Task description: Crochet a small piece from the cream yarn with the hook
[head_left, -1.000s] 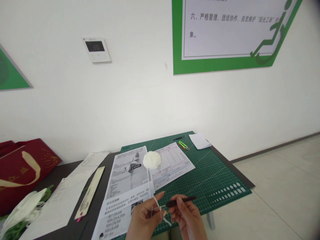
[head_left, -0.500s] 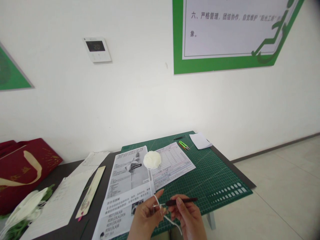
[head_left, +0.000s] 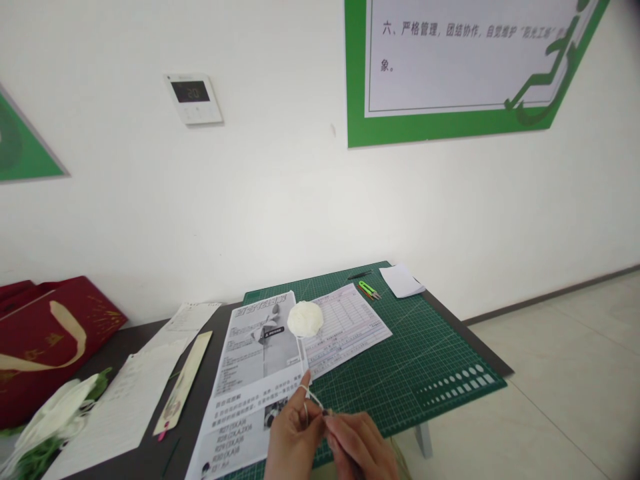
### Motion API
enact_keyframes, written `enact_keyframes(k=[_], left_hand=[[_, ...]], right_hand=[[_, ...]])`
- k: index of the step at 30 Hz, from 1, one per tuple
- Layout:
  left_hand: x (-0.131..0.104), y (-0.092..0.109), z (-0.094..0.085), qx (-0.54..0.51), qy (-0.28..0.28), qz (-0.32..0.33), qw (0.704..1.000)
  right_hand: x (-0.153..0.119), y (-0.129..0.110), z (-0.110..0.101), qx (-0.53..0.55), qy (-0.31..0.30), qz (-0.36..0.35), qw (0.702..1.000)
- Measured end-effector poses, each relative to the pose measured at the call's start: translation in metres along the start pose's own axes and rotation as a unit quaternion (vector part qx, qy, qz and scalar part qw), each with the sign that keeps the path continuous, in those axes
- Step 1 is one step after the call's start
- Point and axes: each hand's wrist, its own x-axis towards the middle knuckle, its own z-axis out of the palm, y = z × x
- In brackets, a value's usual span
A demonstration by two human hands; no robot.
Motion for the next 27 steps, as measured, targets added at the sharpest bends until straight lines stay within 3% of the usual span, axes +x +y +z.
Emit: enact_keyframes(k=[5, 8, 11, 13, 16, 19, 24, 27], left_hand=[[-0.001, 0.005, 0.001, -0.013, -0.026, -0.001, 1.0], [-0.003, 0.007, 0.004, -0.064, -0.021, -0.012, 0.998], [-0.004, 0.012, 0.004, -0.149, -0.034, -0.073, 0.986], [-0.004, 0.018, 0.002, -0.172, -0.06, -0.106, 0.977], [-0.004, 0.029, -0.002, -0.146, -0.101, -0.111, 0.978], [-0.001, 0.036, -0.008, -0.107, -0.111, -0.107, 0.982], [0.003, 0.036, -0.016, -0.057, -0.153, -0.113, 0.98], [0.001, 0.039, -0.016, -0.113, -0.183, -0.147, 0.965]], right_hand=[[0.005, 0.002, -0.004, 0.038, 0.005, 0.031, 0.999], [0.001, 0.011, -0.004, 0.005, -0.005, -0.036, 0.999], [-0.007, 0.022, -0.003, -0.058, -0.001, -0.128, 0.99], [-0.009, 0.024, -0.003, -0.031, 0.001, -0.127, 0.991], [-0.003, 0.016, -0.006, 0.09, -0.005, -0.021, 0.996], [0.006, 0.004, -0.008, 0.183, 0.005, 0.098, 0.978], [0.012, 0.002, -0.013, 0.288, 0.035, 0.262, 0.92], [0.014, 0.004, -0.017, 0.317, 0.033, 0.321, 0.892]])
